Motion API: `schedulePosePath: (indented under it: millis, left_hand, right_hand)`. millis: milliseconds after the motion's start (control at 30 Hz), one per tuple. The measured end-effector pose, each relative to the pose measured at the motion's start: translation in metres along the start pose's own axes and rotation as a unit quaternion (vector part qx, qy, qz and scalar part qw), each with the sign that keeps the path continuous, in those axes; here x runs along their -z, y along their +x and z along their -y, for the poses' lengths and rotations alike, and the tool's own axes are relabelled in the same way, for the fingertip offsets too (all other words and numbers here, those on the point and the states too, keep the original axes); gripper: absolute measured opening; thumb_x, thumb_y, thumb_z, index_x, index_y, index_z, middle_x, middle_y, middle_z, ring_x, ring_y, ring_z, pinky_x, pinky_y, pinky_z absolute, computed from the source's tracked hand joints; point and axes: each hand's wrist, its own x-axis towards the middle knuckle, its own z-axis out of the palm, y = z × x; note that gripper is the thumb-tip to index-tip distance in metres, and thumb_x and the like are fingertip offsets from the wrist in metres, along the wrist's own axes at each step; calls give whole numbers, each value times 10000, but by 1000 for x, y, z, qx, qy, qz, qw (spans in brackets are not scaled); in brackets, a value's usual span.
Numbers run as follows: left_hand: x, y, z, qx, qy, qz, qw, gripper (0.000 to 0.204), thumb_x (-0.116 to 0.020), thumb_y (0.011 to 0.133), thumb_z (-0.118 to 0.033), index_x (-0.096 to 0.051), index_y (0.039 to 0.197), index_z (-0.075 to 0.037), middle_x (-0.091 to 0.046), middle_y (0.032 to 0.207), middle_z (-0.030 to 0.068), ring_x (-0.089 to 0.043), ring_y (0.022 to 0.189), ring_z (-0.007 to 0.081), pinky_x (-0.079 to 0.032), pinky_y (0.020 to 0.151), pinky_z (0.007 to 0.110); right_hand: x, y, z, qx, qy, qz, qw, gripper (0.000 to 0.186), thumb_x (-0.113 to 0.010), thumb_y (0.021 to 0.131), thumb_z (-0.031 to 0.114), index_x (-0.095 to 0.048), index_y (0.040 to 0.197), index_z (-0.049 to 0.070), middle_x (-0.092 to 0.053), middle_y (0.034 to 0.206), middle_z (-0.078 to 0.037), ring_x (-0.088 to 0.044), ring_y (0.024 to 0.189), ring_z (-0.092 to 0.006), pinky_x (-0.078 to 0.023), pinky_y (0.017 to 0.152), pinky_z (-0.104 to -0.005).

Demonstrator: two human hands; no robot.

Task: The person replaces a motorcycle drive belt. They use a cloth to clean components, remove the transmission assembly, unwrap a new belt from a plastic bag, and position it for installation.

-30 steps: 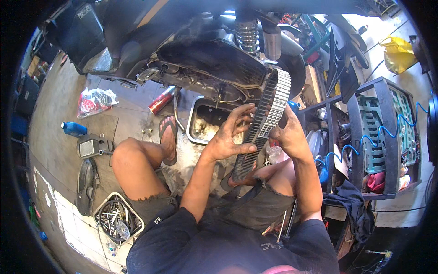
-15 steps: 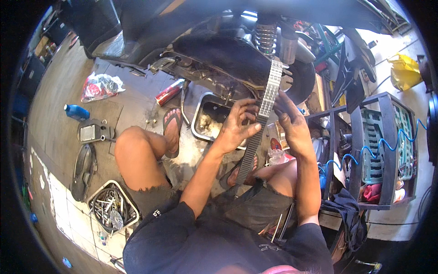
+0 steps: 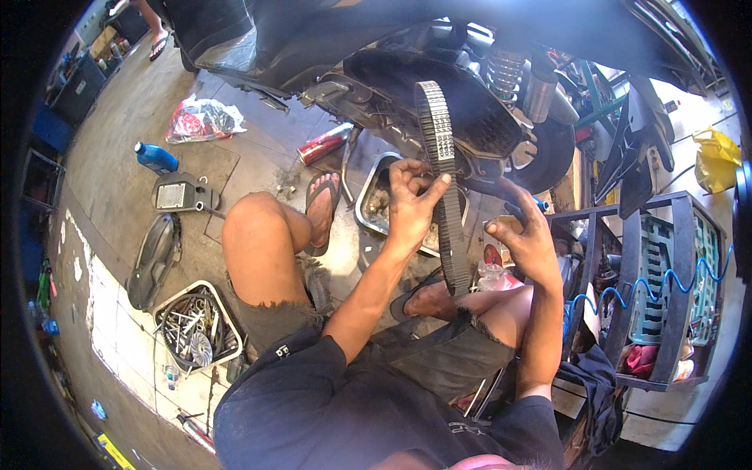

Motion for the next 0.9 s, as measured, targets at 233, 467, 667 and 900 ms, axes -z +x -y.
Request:
schedulePosePath:
  millis: [233,467,667,900]
  left_hand:
    - [-1,2,-3,2,-33,-35,999,492,-742,909,-39,-369,1230,-31,-545,1135,118,-597,975,160,-539,827,286]
    - [1,5,0,4,-84,-67,994,479,-736,908,-22,-377,1225,-41,-560,1112,106,-594,991,162,-511,822,273]
    - [34,35,30,3,-47,-173,984,578,-794,889,-165,-368,1260,-45,-540,1143,110,-570,991,159,-464,802,283]
    - [117,124,85,-3,-59,-141,988,765,-804,869,-205,-286,1409,-48,-486,1263,112,-552,1091,208,-474,839,308]
  right_hand:
    - [-1,-1,3,33,-133,17,991,756,-868,757,246,-539,1390,-3,-611,1329,-181,-594,1240,-319,-467,1034,-401]
    - [-1,-2,6,33,-162,11,986,738,-871,742,244,-558,1368,9,-620,1313,-183,-604,1221,-344,-473,1029,-409]
    - [1,-4,7,30,-168,8,985,693,-861,747,214,-578,1345,12,-627,1291,-177,-614,1202,-337,-475,1019,-399]
    - [-2,-4,7,47,-157,14,986,704,-864,735,180,-571,1352,10,-629,1285,-180,-609,1208,-335,-466,1031,-400]
